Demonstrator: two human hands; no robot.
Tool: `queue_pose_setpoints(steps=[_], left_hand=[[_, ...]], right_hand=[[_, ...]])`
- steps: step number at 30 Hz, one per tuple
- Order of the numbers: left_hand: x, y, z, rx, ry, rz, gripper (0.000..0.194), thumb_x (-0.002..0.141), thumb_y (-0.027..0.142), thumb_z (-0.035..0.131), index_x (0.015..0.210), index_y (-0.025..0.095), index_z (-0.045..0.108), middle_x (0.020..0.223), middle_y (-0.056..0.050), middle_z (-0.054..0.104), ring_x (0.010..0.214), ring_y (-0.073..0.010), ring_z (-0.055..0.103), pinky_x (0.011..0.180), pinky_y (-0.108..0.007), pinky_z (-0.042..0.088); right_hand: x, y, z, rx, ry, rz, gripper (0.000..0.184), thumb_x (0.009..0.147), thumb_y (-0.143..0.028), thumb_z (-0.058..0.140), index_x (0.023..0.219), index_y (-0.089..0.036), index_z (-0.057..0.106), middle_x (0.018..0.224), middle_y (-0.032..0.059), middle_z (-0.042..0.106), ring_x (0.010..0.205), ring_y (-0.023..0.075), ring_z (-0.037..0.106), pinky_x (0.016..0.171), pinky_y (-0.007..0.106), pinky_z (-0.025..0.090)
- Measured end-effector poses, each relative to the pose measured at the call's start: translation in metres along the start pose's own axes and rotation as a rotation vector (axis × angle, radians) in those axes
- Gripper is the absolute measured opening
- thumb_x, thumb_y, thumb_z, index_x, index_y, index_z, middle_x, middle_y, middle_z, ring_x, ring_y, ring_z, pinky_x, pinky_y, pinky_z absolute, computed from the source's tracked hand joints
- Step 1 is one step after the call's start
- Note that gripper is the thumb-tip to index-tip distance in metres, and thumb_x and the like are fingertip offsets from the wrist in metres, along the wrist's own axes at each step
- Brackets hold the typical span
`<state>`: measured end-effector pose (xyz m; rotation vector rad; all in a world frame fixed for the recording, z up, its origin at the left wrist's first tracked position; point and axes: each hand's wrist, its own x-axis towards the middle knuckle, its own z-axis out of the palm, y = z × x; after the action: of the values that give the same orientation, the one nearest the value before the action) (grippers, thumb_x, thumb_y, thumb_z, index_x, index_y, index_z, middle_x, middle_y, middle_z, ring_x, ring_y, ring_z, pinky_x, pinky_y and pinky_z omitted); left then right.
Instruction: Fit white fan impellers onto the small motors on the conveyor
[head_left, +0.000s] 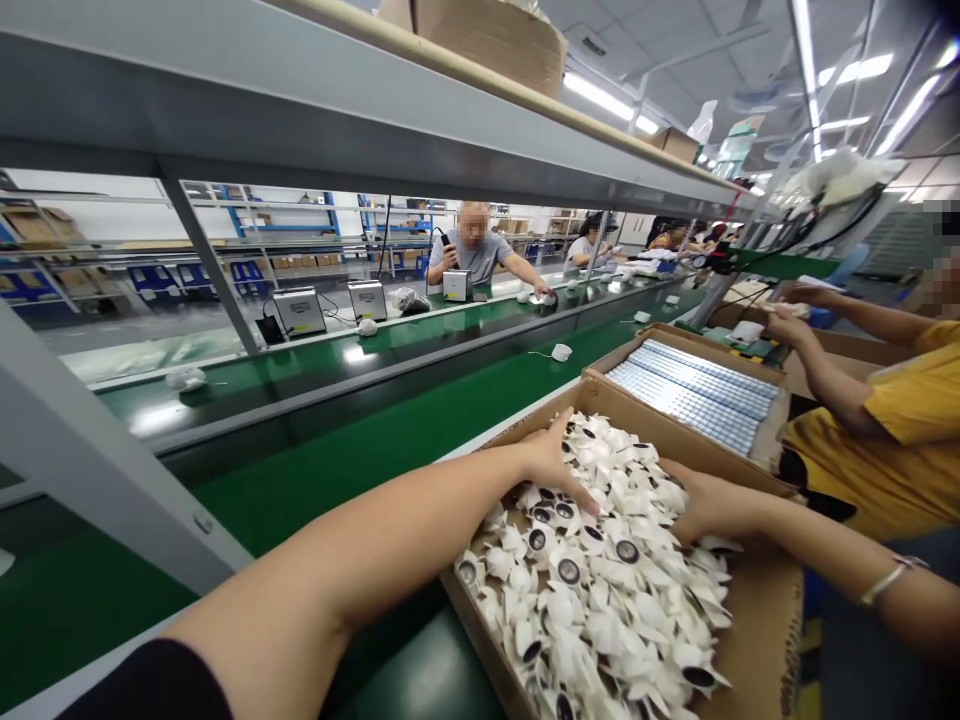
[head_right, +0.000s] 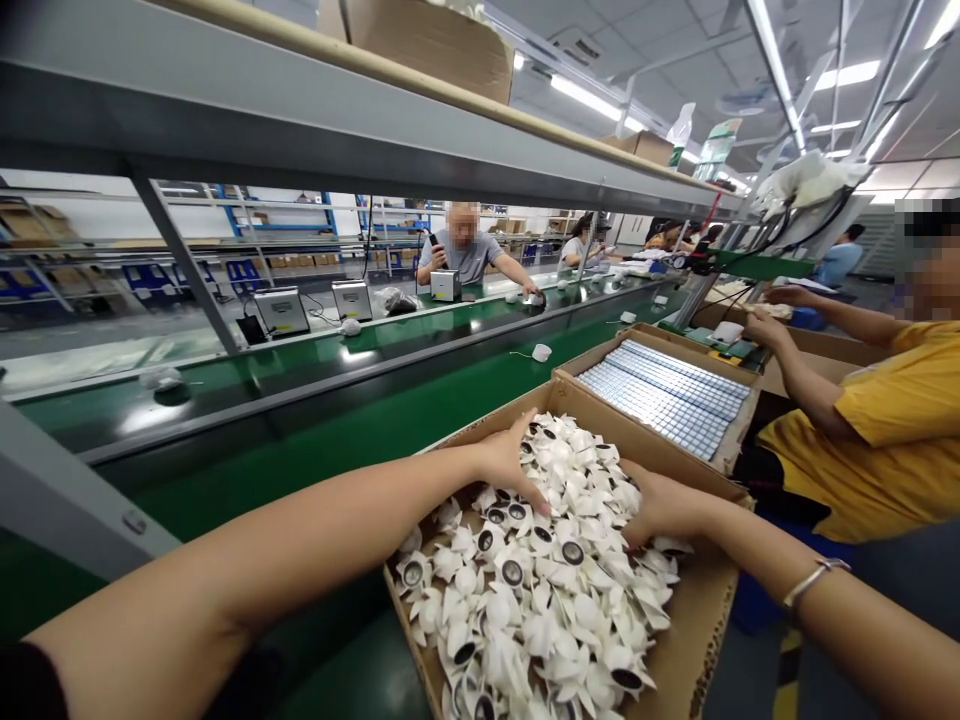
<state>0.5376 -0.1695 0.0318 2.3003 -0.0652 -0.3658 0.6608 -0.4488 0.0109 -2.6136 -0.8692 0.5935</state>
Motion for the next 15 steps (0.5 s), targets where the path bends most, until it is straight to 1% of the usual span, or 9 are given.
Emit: queue_pose_setpoints(steps=[3, 4, 6, 8, 10, 12, 15], left_hand=[[-0.001, 0.001, -0.001, -0.061, 0.005, -0.004, 0.169, 0.032, 0.071, 0.088, 0.154, 0.029, -0.021, 0.165, -0.017, 0.008, 0.147, -0.0442, 0.023, 0.118, -0.054, 0.031], [-0.002, 0.001, -0.001, -0.076, 0.003, 0.002, 0.168, 0.033, 0.071, 0.088, 0.155, 0.029, -0.02, 0.166, -0.016, 0.007, 0.148, -0.0436, 0.022, 0.119, -0.053, 0.03], [-0.004, 0.0, -0.001, -0.108, 0.006, 0.027, 0.165, 0.035, 0.07, 0.087, 0.155, 0.029, -0.018, 0.166, -0.014, 0.004, 0.149, -0.0418, 0.019, 0.121, -0.052, 0.027], [-0.004, -0.002, -0.001, -0.146, 0.009, 0.063, 0.162, 0.037, 0.069, 0.088, 0.156, 0.03, -0.016, 0.166, -0.013, 0.003, 0.15, -0.0399, 0.018, 0.122, -0.051, 0.025], [-0.002, -0.004, 0.0, -0.181, 0.007, 0.085, 0.163, 0.038, 0.067, 0.089, 0.156, 0.029, -0.017, 0.166, -0.013, 0.006, 0.15, -0.0388, 0.019, 0.123, -0.05, 0.025], [0.002, -0.007, 0.0, -0.208, 0.004, 0.075, 0.165, 0.036, 0.064, 0.09, 0.155, 0.029, -0.019, 0.166, -0.014, 0.009, 0.149, -0.0392, 0.021, 0.122, -0.051, 0.025], [0.007, -0.009, 0.004, -0.284, 0.0, 0.044, 0.165, 0.036, 0.06, 0.092, 0.155, 0.03, -0.018, 0.164, -0.014, 0.018, 0.147, -0.039, 0.027, 0.12, -0.052, 0.031]], right_hand=[[-0.002, -0.001, -0.003, 0.033, -0.056, 0.012, 0.118, 0.048, -0.03, 0.08, 0.152, -0.007, 0.031, 0.15, 0.0204, 0.043, 0.133, 0.0368, 0.047, 0.115, 0.038, 0.036], [-0.003, -0.003, -0.004, 0.042, -0.052, 0.006, 0.117, 0.049, -0.031, 0.08, 0.152, -0.007, 0.031, 0.152, 0.02, 0.042, 0.135, 0.0374, 0.045, 0.115, 0.038, 0.036], [-0.005, -0.01, -0.004, 0.076, -0.036, -0.027, 0.113, 0.051, -0.033, 0.08, 0.152, -0.01, 0.034, 0.15, 0.0179, 0.045, 0.134, 0.0385, 0.045, 0.113, 0.038, 0.039], [-0.004, -0.02, -0.002, 0.118, -0.031, -0.071, 0.103, 0.053, -0.032, 0.08, 0.147, -0.012, 0.043, 0.141, 0.0159, 0.055, 0.128, 0.0391, 0.051, 0.109, 0.04, 0.044], [-0.002, -0.029, 0.0, 0.143, -0.059, -0.098, 0.091, 0.053, -0.03, 0.078, 0.139, -0.013, 0.052, 0.131, 0.0143, 0.063, 0.121, 0.039, 0.058, 0.107, 0.041, 0.046], [0.002, -0.037, 0.0, 0.167, -0.106, -0.136, 0.085, 0.054, -0.026, 0.077, 0.135, -0.013, 0.056, 0.126, 0.0129, 0.066, 0.118, 0.0377, 0.059, 0.107, 0.042, 0.046], [0.006, -0.048, 0.001, 0.247, -0.161, -0.179, 0.086, 0.052, -0.021, 0.077, 0.135, -0.013, 0.055, 0.128, 0.0122, 0.065, 0.121, 0.0365, 0.058, 0.109, 0.042, 0.044]])
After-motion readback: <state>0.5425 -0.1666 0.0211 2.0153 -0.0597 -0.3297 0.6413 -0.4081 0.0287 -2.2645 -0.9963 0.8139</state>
